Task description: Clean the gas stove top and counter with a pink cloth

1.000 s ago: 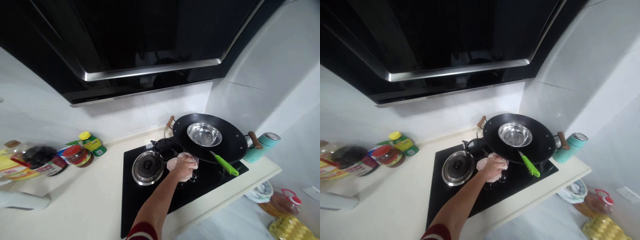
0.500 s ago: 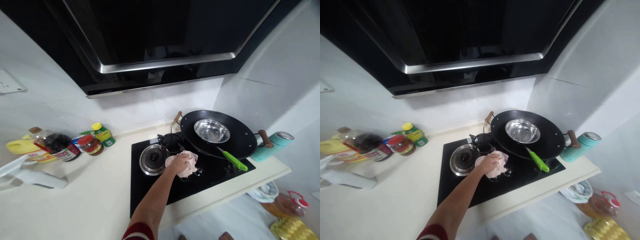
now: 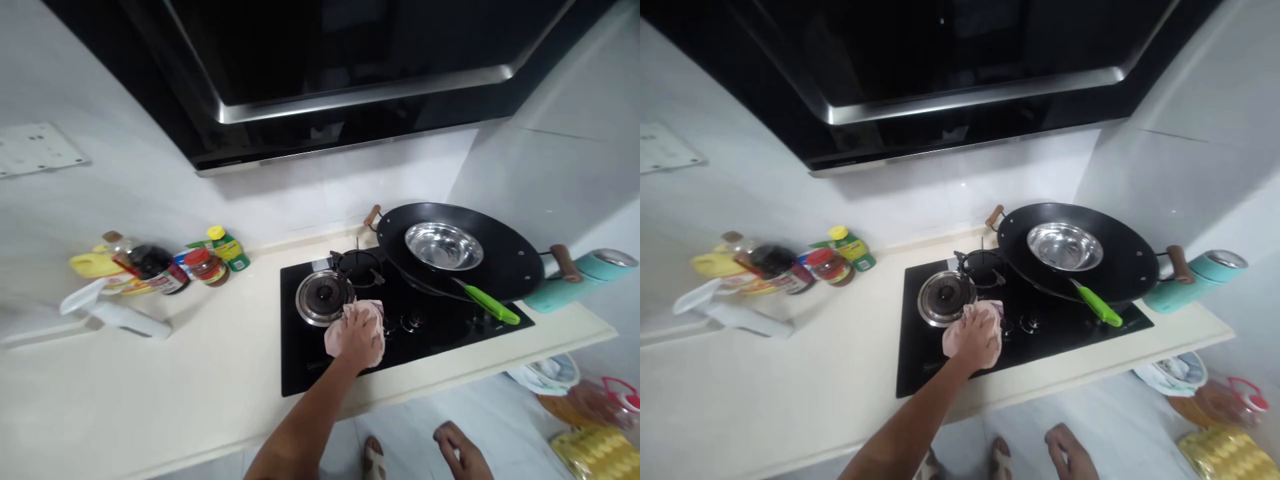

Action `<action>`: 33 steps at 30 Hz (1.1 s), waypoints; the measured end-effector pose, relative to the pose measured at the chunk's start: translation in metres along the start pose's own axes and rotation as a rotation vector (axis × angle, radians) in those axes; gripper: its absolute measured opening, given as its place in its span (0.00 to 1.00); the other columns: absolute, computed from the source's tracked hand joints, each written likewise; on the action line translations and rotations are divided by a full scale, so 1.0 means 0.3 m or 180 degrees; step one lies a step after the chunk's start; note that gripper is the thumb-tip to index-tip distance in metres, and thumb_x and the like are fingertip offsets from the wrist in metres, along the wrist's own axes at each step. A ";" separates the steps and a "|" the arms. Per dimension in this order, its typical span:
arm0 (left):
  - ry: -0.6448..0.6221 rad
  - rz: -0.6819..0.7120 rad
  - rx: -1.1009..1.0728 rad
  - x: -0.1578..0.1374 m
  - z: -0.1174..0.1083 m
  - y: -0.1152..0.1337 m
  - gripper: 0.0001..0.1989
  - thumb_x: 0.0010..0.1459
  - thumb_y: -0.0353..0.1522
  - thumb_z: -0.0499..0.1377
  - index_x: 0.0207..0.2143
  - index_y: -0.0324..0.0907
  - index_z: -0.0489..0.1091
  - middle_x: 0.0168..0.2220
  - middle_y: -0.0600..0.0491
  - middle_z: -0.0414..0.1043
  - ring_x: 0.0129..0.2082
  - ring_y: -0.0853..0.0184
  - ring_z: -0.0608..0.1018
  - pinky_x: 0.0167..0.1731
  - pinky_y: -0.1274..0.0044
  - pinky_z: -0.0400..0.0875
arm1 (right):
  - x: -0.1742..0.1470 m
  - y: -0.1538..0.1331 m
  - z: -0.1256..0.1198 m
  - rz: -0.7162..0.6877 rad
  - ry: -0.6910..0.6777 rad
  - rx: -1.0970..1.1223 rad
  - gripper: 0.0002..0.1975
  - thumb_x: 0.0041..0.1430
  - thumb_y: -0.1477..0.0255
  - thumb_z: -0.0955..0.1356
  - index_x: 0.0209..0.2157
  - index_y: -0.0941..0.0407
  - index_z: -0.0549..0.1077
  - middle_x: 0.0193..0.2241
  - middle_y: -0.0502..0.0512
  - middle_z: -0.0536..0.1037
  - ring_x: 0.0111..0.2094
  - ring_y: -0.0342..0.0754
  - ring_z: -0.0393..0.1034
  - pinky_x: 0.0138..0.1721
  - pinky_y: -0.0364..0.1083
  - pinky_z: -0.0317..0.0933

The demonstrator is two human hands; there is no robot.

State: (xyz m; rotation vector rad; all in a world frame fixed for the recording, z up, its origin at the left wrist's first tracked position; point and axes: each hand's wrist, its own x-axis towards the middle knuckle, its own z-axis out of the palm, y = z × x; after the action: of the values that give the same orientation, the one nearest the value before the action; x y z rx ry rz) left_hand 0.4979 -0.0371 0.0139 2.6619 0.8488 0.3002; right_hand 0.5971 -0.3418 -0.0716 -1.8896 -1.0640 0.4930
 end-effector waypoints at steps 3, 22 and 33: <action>0.0088 -0.0073 0.0012 -0.122 0.021 0.049 0.25 0.61 0.43 0.57 0.60 0.50 0.70 0.69 0.47 0.64 0.66 0.43 0.65 0.61 0.49 0.63 | 0.103 -0.072 -0.019 -0.0060 0.0210 -0.0026 0.25 0.68 0.47 0.63 0.29 0.51 0.75 0.27 0.52 0.77 0.30 0.48 0.74 0.35 0.42 0.70; 0.0572 -0.2215 0.0521 -0.692 -0.233 -0.474 0.27 0.59 0.43 0.60 0.60 0.50 0.71 0.74 0.44 0.56 0.71 0.44 0.61 0.62 0.47 0.61 | 0.485 -0.282 0.430 -0.2295 -0.0152 -0.1765 0.18 0.72 0.68 0.59 0.53 0.55 0.76 0.58 0.63 0.76 0.63 0.60 0.66 0.62 0.61 0.57; 0.1379 -0.4486 0.0879 -1.223 -0.485 -0.777 0.26 0.64 0.43 0.54 0.60 0.43 0.69 0.72 0.36 0.55 0.70 0.40 0.61 0.61 0.43 0.63 | 0.479 -0.276 0.437 -0.2265 -0.0125 -0.1959 0.18 0.71 0.68 0.59 0.54 0.55 0.75 0.57 0.63 0.77 0.62 0.60 0.67 0.61 0.61 0.55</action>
State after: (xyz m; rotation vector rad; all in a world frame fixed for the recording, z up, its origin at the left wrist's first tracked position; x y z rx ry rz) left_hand 0.0397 -0.0394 0.0257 1.5361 2.6871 0.3675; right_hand 0.5474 -0.1367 -0.0598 -1.8154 -1.9564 -0.2410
